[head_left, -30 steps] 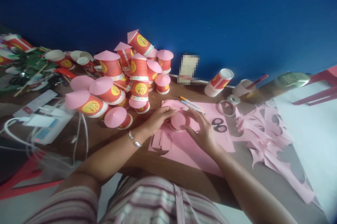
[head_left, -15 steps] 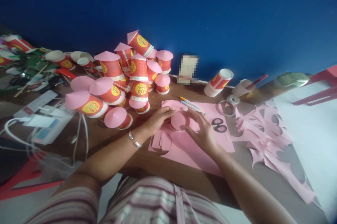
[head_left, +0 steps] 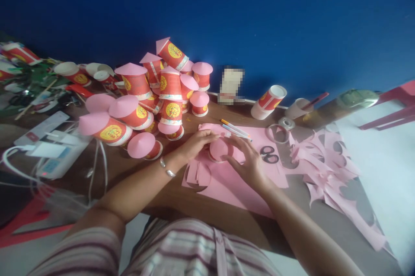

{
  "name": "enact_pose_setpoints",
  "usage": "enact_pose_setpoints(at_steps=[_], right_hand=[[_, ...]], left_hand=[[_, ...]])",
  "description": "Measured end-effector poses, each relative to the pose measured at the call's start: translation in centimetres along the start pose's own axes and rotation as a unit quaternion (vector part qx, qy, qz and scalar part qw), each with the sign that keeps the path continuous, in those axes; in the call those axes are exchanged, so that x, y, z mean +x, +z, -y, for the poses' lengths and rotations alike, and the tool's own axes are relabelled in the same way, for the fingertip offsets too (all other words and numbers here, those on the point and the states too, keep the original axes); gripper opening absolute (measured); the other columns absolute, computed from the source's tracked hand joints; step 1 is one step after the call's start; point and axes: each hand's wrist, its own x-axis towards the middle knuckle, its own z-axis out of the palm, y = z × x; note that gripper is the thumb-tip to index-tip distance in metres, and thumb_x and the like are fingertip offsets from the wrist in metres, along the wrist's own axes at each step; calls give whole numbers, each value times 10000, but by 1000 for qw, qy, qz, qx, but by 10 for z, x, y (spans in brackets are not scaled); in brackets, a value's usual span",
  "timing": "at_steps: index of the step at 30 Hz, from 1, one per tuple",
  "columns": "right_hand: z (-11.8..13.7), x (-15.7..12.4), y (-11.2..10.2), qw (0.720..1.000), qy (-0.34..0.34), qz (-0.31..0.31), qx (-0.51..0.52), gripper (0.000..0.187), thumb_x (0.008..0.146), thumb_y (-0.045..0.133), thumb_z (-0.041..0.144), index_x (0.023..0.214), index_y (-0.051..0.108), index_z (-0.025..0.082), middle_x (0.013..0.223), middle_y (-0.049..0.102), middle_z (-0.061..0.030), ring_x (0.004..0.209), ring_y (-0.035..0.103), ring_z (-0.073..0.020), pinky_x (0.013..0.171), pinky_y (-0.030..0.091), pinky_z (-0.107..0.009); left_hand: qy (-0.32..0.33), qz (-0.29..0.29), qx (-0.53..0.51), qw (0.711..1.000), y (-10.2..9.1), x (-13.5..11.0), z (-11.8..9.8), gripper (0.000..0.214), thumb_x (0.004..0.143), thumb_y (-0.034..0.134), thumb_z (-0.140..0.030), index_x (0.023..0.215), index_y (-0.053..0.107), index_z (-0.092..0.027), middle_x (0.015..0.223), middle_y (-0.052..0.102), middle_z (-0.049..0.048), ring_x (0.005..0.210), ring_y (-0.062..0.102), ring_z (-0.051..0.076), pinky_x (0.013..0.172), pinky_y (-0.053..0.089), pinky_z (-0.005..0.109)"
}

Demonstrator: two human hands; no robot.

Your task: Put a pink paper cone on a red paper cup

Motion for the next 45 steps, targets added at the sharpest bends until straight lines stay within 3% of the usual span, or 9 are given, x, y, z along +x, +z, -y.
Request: enact_pose_setpoints(at_steps=[5,8,12,14,17,20,22,30,45], right_hand=[[-1,0,1,1000,-6,0,-3,670,931,737,304,1528,434,290,1267,730,-118,1192,687,-301,983,601,-515],[-1,-1,1,1000,2,3,-1,665,935,731,313,1530,434,302,1275,727,-112,1201,684,-301,997,594,-520],[0,-1,0,1000,-1,8,-3,679,938,727,295,1542,416,307,1259,737,-107,1208,681,-302,1000,588,-529],[0,-1,0,1000,-3,7,-2,683,936,730,304,1543,417,293,1254,737,-116,1204,684,-306,991,595,-532],[0,-1,0,1000,-8,-4,4,692,925,747,329,1537,428,281,1243,738,-122,1191,691,-308,978,605,-533],[0,0,1,1000,-8,-3,7,705,917,760,320,1537,425,292,1244,740,-117,1195,689,-302,984,604,-526],[0,0,1,1000,-8,-5,7,704,914,763,313,1533,428,297,1246,739,-116,1198,687,-301,982,605,-522],[-2,-1,1,1000,-7,-1,4,675,925,748,327,1524,442,279,1252,736,-125,1202,692,-303,978,611,-518],[-1,-3,2,1000,-8,0,-9,679,932,736,359,1532,430,274,1260,729,-125,1218,670,-316,988,597,-538]], left_hand=[[-6,-5,-16,1000,-2,0,3,487,618,885,-512,692,563,-154,626,525,-42,605,447,89,607,321,257],[5,-3,7,1000,-3,1,6,463,684,840,-526,711,559,-159,644,523,-38,601,441,91,598,330,255],[141,-73,137,978,-5,-4,10,339,866,701,-489,847,615,-162,803,627,9,731,563,132,695,447,270],[245,-107,233,935,-6,-10,10,271,962,606,-420,1059,649,-171,1036,706,69,953,651,182,870,512,324],[391,-96,391,828,-7,-20,11,326,1028,505,-277,1332,592,-196,1304,686,118,1266,608,229,1105,471,437],[469,-82,495,727,-9,-25,15,372,1017,504,-187,1379,580,-213,1296,699,105,1264,619,226,1123,486,456],[483,-82,523,697,-11,-25,18,383,1009,509,-162,1381,582,-219,1269,713,96,1221,643,220,1092,516,441],[480,-100,547,678,-13,-21,23,344,1017,516,-209,1346,615,-216,1203,734,105,1181,666,229,1065,533,448],[483,-61,531,694,-16,-21,24,423,1014,519,-208,1437,528,-209,1327,678,107,1295,585,243,1166,457,494]])
